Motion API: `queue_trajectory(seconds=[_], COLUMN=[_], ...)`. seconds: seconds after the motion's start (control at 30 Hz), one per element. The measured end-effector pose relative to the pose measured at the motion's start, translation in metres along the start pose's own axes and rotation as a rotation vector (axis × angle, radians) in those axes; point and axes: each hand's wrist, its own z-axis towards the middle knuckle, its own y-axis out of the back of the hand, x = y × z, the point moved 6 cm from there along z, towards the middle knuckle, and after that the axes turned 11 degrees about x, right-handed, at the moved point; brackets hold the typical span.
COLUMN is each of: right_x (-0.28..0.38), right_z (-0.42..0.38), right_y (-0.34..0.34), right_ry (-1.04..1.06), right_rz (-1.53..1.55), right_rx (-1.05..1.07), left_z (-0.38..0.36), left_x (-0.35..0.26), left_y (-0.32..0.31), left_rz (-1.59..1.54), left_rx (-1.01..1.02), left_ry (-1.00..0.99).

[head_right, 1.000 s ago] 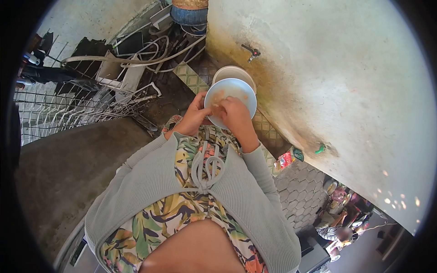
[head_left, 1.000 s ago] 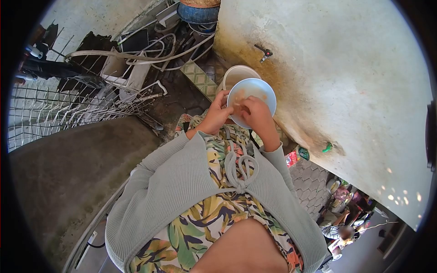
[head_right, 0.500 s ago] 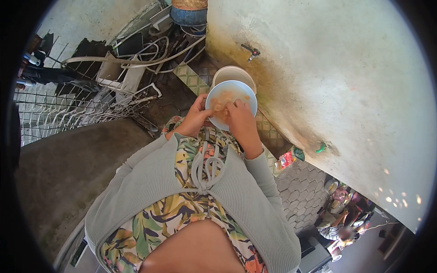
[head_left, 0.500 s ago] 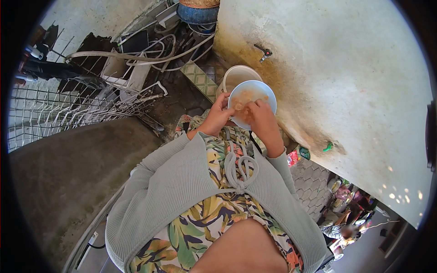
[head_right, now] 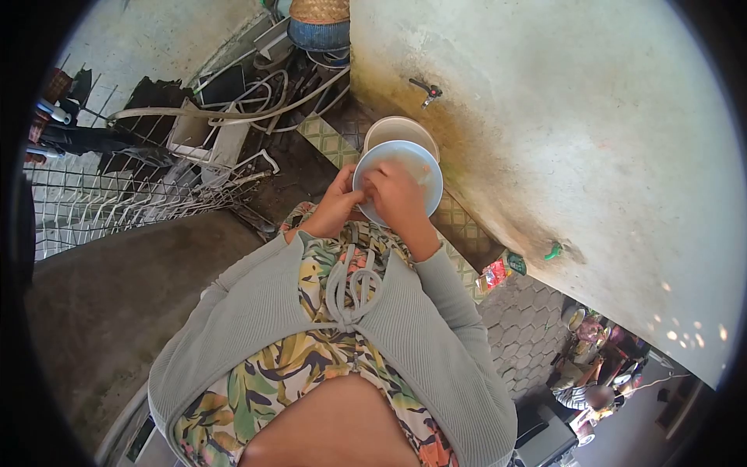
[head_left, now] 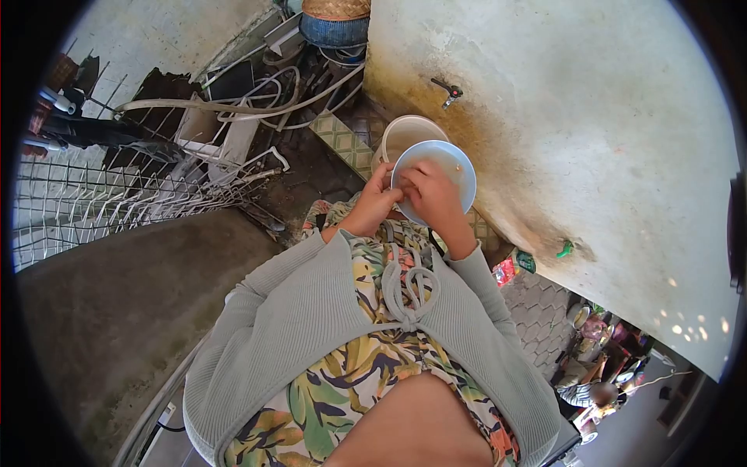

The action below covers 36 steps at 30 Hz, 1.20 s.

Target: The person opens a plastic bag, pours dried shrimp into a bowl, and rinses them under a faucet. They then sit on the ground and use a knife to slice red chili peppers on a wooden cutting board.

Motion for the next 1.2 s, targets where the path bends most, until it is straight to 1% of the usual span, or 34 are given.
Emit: queue_trajectory(seconds=[0.07, 0.1, 0.17, 0.2, 0.27, 0.3, 0.37, 0.4, 0.47, 0.5, 0.57, 0.6, 0.67, 0.8, 0.87, 0.9, 0.97, 1.0, 1.07, 1.2], right_x=[-0.012, -0.013, -0.022, -0.026, -0.039, -0.041, -0.049, -0.049, -0.040, -0.036, -0.015, -0.012, -0.012, -0.034, -0.052, -0.053, -0.060, -0.063, -0.066, -0.064], right_z=[0.000, 0.000, -0.003, -0.004, -0.010, -0.011, -0.016, -0.018, -0.016, -0.015, -0.011, -0.010, -0.010, -0.009, -0.014, -0.017, -0.027, -0.029, -0.031, -0.030], right_y=[-0.014, -0.015, -0.011, -0.010, -0.009, -0.006, -0.007, -0.005, 0.004, 0.006, 0.019, 0.016, 0.006, -0.012, -0.017, -0.014, -0.014, -0.010, -0.010, 0.002], right_ry=[-0.072, -0.069, -0.177, -0.173, -0.245, -0.244, -0.399, -0.400, -0.309, -0.309, -0.204, -0.204, -0.284, -0.339, -0.401, -0.402, -0.498, -0.502, -0.508, -0.500], right_rz=[0.164, 0.166, 0.340, 0.340, 0.526, 0.525, 0.599, 0.599, 0.337, 0.336, 0.067, 0.066, 0.002, -0.098, 0.282, 0.283, 0.866, 0.868, 1.191, 1.274], right_rx=[0.028, 0.031, -0.023, -0.019, -0.047, -0.045, 0.054, 0.056, 0.050, 0.049, -0.077, -0.080, -0.027, 0.028, 0.040, 0.041, -0.025, -0.026, -0.004, -0.009], left_z=[-0.001, -0.001, -0.003, -0.004, -0.006, -0.006, -0.008, -0.009, -0.009, -0.009, -0.007, -0.007, -0.005, -0.002, -0.001, -0.001, -0.002, -0.002, -0.001, 0.002], left_x=[0.001, 0.000, -0.002, -0.004, -0.008, -0.009, -0.011, -0.012, -0.011, -0.010, -0.009, -0.008, -0.005, 0.001, 0.000, -0.001, -0.003, -0.004, -0.003, -0.006], left_y=[0.001, 0.002, 0.003, 0.003, 0.002, 0.002, 0.001, 0.000, 0.001, 0.002, 0.003, 0.003, 0.002, 0.002, 0.002, 0.001, -0.002, -0.003, -0.005, -0.007], left_rz=[-0.011, 0.027, 0.061, 0.053, 0.044, 0.037, 0.029, 0.024, 0.020, 0.025, 0.031, 0.041, 0.050, 0.047, 0.053, 0.057, 0.060, 0.052, 0.045, 0.039], left_rx=[0.001, -0.010, -0.025, -0.021, -0.020, -0.026, -0.031, -0.032, -0.032, -0.031, -0.027, -0.023, -0.014, 0.001, 0.002, 0.006, 0.010, 0.006, 0.004, 0.003], left_ry=[0.005, -0.001, -0.009, -0.023, -0.037, -0.027, -0.015, -0.007, 0.002, 0.006, 0.009, 0.014, 0.024, 0.028, 0.029, 0.031, 0.037, 0.045, 0.057, 0.055])
